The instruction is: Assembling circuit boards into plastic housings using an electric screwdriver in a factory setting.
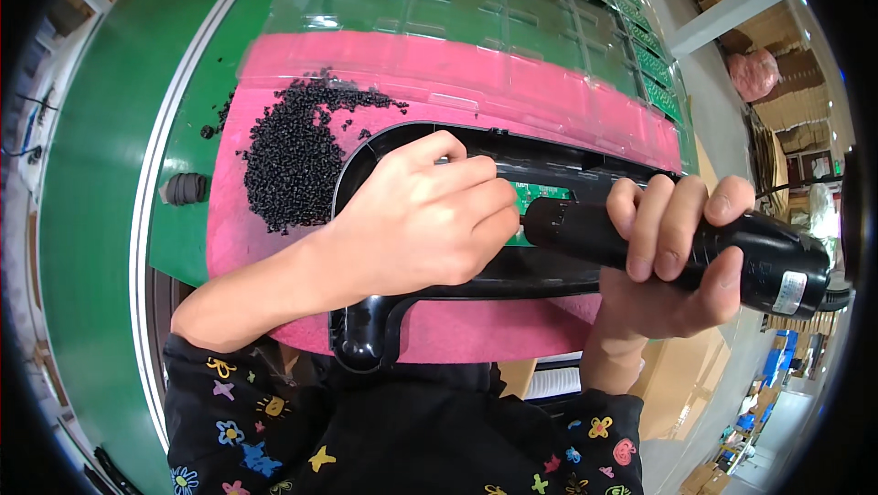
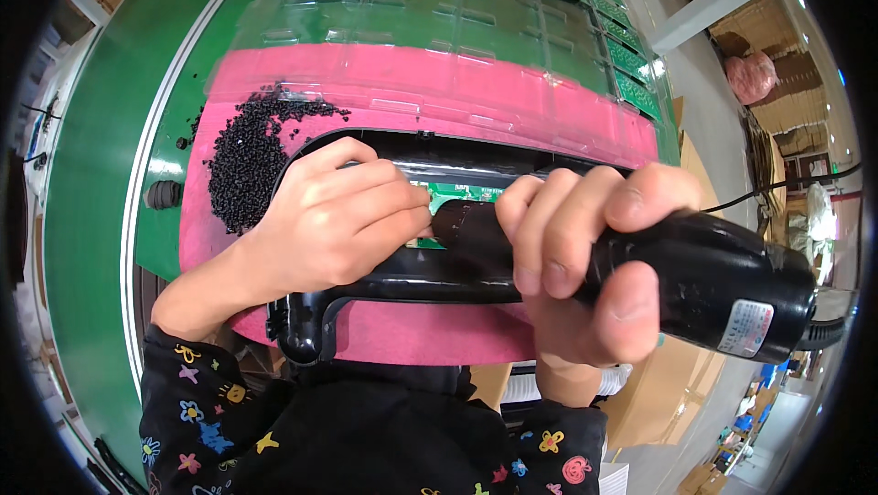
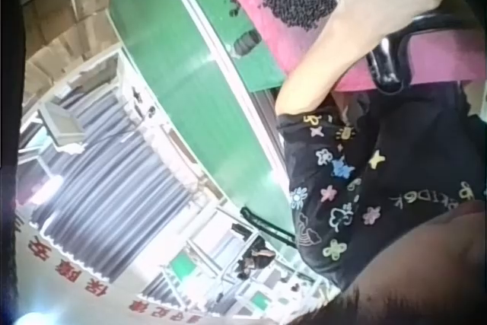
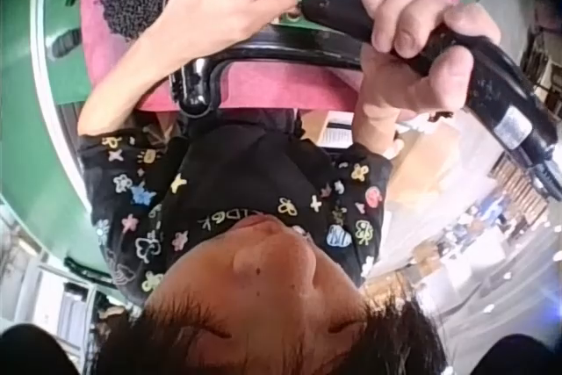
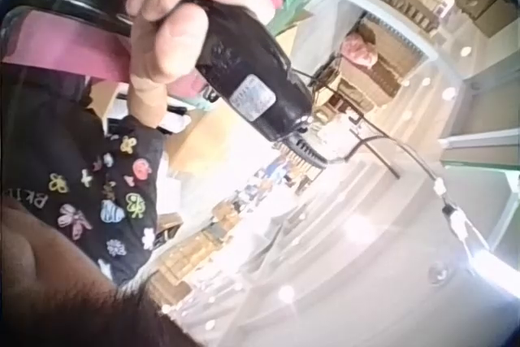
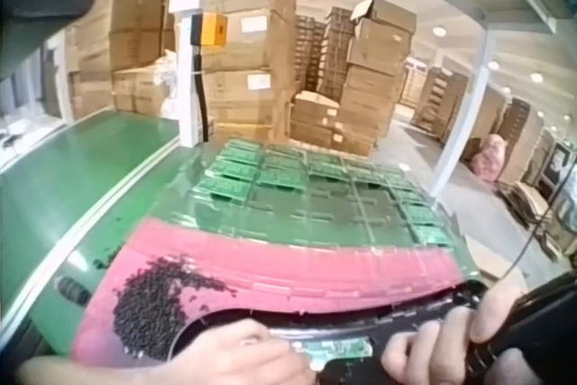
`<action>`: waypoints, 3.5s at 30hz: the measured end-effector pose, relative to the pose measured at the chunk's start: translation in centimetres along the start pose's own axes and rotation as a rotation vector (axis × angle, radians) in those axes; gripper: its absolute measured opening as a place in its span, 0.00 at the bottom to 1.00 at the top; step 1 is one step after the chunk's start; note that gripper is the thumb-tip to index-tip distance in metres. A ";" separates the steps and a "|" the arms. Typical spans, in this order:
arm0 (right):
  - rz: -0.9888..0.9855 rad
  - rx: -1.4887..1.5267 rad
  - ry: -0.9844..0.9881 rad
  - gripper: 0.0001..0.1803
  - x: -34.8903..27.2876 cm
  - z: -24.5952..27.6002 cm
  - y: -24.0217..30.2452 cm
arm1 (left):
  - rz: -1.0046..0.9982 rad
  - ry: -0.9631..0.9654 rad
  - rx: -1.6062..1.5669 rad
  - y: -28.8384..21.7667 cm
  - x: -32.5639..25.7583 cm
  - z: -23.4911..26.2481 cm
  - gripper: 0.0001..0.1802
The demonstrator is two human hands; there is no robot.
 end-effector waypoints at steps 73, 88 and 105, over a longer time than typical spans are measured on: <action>-0.036 -0.149 -0.001 0.17 0.2 5.7 0.8 | 0.349 0.393 -0.240 1.3 -0.3 -1.1 0.31; -0.028 -0.233 0.011 0.17 -0.4 3.9 -0.5 | 0.253 0.163 -0.070 1.6 1.0 0.7 0.21; -0.032 -0.224 -0.059 0.16 -0.3 4.9 -0.1 | 0.405 0.215 0.138 2.7 0.7 0.6 0.16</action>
Point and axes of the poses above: each hand's wrist, its own x-axis towards the middle knuckle, its own z-axis out of the back of the hand, y = z × x, the point moved 1 cm from there along x, towards the middle knuckle, and after that the axes turned 8 degrees about -y, right-handed, at the moved point
